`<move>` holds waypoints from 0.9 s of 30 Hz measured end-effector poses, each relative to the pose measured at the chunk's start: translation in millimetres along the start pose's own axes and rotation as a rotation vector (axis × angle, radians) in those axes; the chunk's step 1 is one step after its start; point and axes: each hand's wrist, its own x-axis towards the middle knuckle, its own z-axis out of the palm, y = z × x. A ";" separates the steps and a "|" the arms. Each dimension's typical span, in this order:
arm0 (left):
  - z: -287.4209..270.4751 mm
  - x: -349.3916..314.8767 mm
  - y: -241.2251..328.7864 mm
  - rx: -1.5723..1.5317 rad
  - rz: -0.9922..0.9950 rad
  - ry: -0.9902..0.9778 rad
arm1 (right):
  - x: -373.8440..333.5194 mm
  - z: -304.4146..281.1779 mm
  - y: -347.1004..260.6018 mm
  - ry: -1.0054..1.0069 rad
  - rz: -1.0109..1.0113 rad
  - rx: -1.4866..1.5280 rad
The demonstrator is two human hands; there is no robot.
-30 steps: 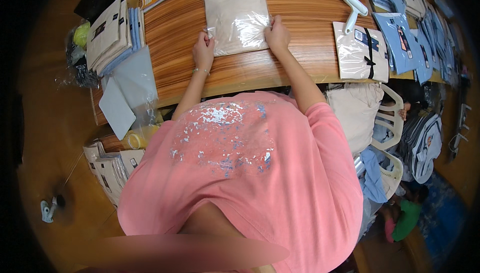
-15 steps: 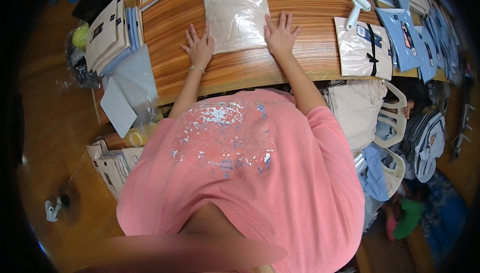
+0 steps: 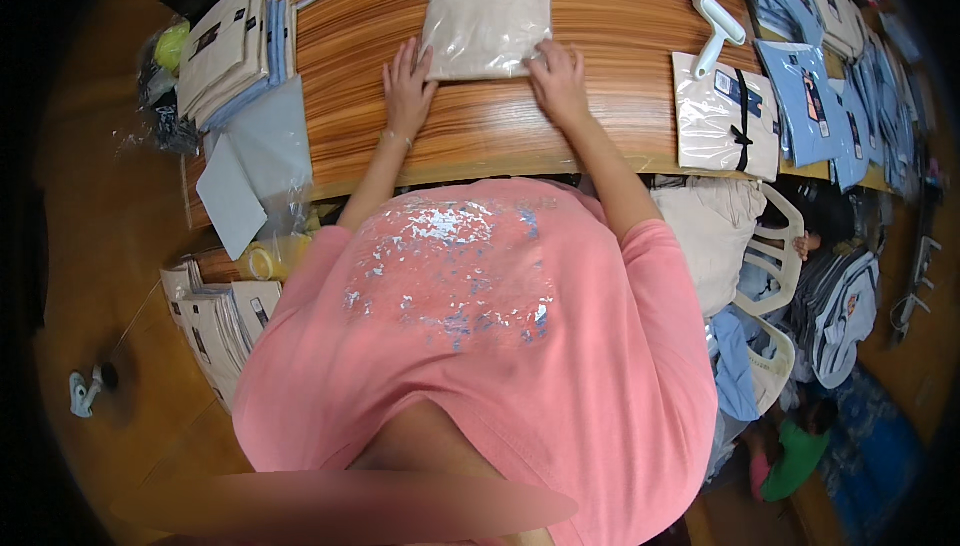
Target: The person folds a beige garment on a wooden table, places a cardboard insert inside, and then slides the folded item into a clear plastic bag. The person smooths the bag and sets the packaged item aside.
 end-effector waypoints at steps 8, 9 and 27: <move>-103.2 100.5 23.1 -0.512 -0.011 0.568 | 119.1 -113.0 -15.6 0.446 -0.091 0.237; -104.3 108.1 28.2 -0.503 -0.054 0.530 | 126.7 -108.7 -8.1 0.435 -0.077 0.260; 57.9 29.0 72.8 -0.043 -0.165 -0.127 | 37.3 56.4 -29.8 -0.192 0.315 -0.121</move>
